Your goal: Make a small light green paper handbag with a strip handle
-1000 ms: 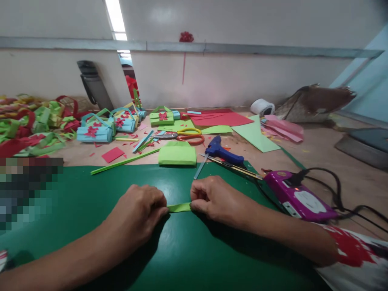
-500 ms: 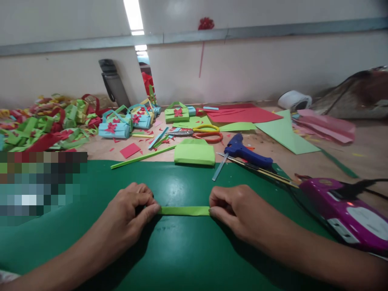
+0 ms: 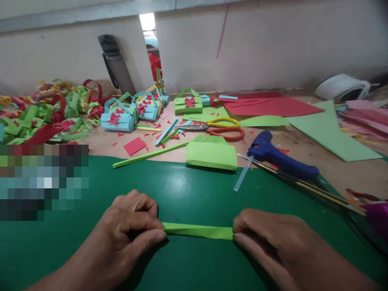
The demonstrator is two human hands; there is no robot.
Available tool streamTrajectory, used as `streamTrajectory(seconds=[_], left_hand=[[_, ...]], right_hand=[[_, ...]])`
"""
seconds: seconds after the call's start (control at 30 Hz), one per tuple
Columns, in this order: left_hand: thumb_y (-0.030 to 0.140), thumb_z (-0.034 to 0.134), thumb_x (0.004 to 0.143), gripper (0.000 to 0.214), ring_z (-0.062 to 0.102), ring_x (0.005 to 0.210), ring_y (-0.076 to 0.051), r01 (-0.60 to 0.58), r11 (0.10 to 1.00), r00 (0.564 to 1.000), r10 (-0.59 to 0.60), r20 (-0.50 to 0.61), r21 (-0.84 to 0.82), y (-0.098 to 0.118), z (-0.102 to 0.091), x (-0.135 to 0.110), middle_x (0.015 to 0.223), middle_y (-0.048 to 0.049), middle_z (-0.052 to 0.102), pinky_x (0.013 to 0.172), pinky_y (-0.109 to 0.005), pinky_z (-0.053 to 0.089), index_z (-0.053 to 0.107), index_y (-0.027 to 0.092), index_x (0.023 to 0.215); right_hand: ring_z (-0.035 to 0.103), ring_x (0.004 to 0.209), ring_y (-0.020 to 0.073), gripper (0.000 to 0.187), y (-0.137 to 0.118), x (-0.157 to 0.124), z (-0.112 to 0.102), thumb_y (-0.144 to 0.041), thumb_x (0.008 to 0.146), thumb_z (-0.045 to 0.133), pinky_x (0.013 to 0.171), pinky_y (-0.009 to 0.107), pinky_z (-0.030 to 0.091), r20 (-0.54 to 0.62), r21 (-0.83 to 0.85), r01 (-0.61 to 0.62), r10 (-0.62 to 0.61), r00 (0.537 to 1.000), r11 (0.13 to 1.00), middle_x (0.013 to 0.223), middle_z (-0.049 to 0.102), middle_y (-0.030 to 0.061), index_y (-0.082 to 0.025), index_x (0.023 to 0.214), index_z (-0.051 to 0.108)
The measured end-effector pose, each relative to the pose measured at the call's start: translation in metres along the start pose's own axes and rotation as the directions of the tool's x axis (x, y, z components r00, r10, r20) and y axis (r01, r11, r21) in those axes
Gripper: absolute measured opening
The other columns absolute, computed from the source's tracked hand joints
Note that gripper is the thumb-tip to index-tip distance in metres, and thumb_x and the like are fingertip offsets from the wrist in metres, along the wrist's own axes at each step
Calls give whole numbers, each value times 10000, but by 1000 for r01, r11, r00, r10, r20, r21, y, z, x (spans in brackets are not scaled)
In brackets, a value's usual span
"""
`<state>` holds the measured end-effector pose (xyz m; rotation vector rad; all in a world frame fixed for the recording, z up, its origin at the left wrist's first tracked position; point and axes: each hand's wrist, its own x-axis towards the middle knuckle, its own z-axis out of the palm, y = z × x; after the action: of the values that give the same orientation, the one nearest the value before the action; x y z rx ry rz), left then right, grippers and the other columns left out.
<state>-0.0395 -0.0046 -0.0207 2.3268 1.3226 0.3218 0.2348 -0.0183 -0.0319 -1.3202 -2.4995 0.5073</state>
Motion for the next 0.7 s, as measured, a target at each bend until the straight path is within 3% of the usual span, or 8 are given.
streamTrajectory(seconds=[0.37, 0.57, 0.7], left_hand=[[301, 428, 905, 306, 481, 786, -173, 99, 984, 993, -107, -50, -148, 1, 7, -9, 808, -11, 578, 718, -341, 390, 570, 222, 646], [281, 505, 871, 156, 477, 805, -187, 12, 998, 992, -18, -123, -57, 1, 12, -5, 815, -28, 575, 717, -348, 380, 593, 224, 755], [262, 445, 893, 241, 467, 717, -167, -72, 997, 992, 68, -110, -33, 3, 13, 1, 731, -14, 558, 685, -331, 358, 593, 221, 707]], right_hand=[[477, 478, 117, 203, 9, 2, 5, -178, 902, 397, 437, 253, 307, -37, -35, 132, -134, 990, 991, 588, 502, -22, -213, 718, 477], [494, 513, 128, 177, -2, 1, -3, -162, 882, 422, 459, 263, 310, 20, -21, 44, -44, 999, 999, 617, 523, -15, -205, 732, 506], [474, 530, 131, 129, -5, -3, -3, -141, 860, 443, 479, 262, 317, 32, 14, -2, 1, 999, 1000, 655, 527, -7, -200, 770, 515]])
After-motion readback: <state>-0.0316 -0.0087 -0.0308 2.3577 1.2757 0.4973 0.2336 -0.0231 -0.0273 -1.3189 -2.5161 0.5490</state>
